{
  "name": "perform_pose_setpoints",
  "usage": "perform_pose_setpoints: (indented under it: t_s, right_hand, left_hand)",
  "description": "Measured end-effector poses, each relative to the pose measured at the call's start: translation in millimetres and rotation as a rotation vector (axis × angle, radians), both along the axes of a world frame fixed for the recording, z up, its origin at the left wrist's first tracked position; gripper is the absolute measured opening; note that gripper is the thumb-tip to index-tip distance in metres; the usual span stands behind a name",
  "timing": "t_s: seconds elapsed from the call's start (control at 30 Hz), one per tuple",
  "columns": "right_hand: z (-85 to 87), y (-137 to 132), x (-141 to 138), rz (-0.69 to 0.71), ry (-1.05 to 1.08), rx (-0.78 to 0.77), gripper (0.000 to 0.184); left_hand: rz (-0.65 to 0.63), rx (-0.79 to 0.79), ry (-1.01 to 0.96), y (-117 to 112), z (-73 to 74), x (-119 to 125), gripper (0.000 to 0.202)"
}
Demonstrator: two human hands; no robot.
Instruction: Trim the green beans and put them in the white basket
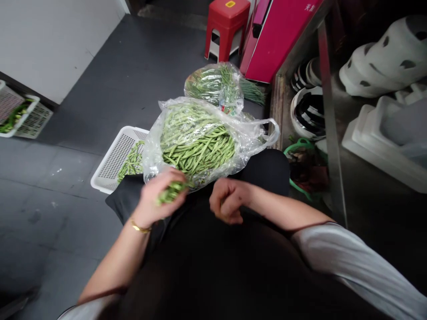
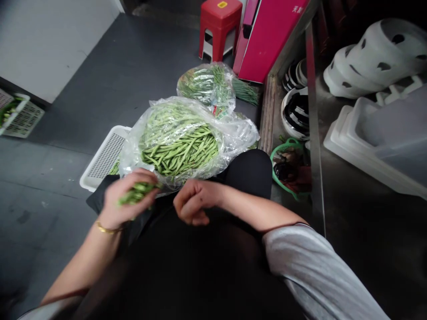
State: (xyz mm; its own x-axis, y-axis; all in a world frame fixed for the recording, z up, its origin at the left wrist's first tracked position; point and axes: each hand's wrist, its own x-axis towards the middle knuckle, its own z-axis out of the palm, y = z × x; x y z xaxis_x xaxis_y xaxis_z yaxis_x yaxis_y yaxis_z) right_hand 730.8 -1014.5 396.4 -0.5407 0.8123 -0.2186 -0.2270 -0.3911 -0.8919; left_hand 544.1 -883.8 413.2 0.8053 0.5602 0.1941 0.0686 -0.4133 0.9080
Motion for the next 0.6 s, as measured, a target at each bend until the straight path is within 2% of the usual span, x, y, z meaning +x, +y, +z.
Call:
perform_pose_setpoints:
  t_s: [0.03,0.1,0.17,0.2,0.23,0.3,0.37,0.43,0.5,0.6]
  right_hand:
    - [2.7,6.6,14.4,-0.058,-0.187,0.047,0.035]
    - [2.3,23.6,43.9,-0.269,-0.766,0.158,0.028]
    - [-6.3,42.1,63.5,-0.309,-1.354,0.251,0.025]
    - [-13.0,50.8,67.4,-0.28,-1.553,0.3,0.026]
    - [-20.9,59.0,67.5,-0.226,-1.678,0.349,0.028]
    - [-37.2,73.7,60.5,-0.105,-1.769,0.424,0.033]
    - [-50.0,85.4,52.4,-0.016,-1.791,0.452,0.036]
    - [-54.5,91.8,50.5,0.024,-1.811,0.455,0.035]
    - [-48.1,91.1,54.6,0.009,-1.822,0.479,0.03]
    - [-21.6,78.5,59.8,-0.073,-1.816,0.551,0.026]
  left_hand:
    - [0.143,0.043,-0.033,13.8,1.8,-7.5,0.019]
    - [0.458,0.142,-0.01,52.9,0.3,-24.3,0.028]
    - [0.731,0.302,0.14,103.1,-9.3,-40.3,0.04]
    - [0.807,0.287,0.235,129.5,-16.6,-47.2,0.042]
    - [0.84,0.285,0.367,154.8,-24.7,-53.0,0.046]
    - [0.833,0.243,0.578,195.5,-39.9,-61.4,0.046]
    - [0.773,0.168,0.652,214.2,-47.8,-65.2,0.051]
    - [0.771,0.166,0.559,204.8,-44.5,-63.5,0.055]
    - [0.725,0.217,0.366,168.8,-31.6,-54.0,0.046]
    - [0.377,0.228,0.219,90.9,-9.0,-21.5,0.033]
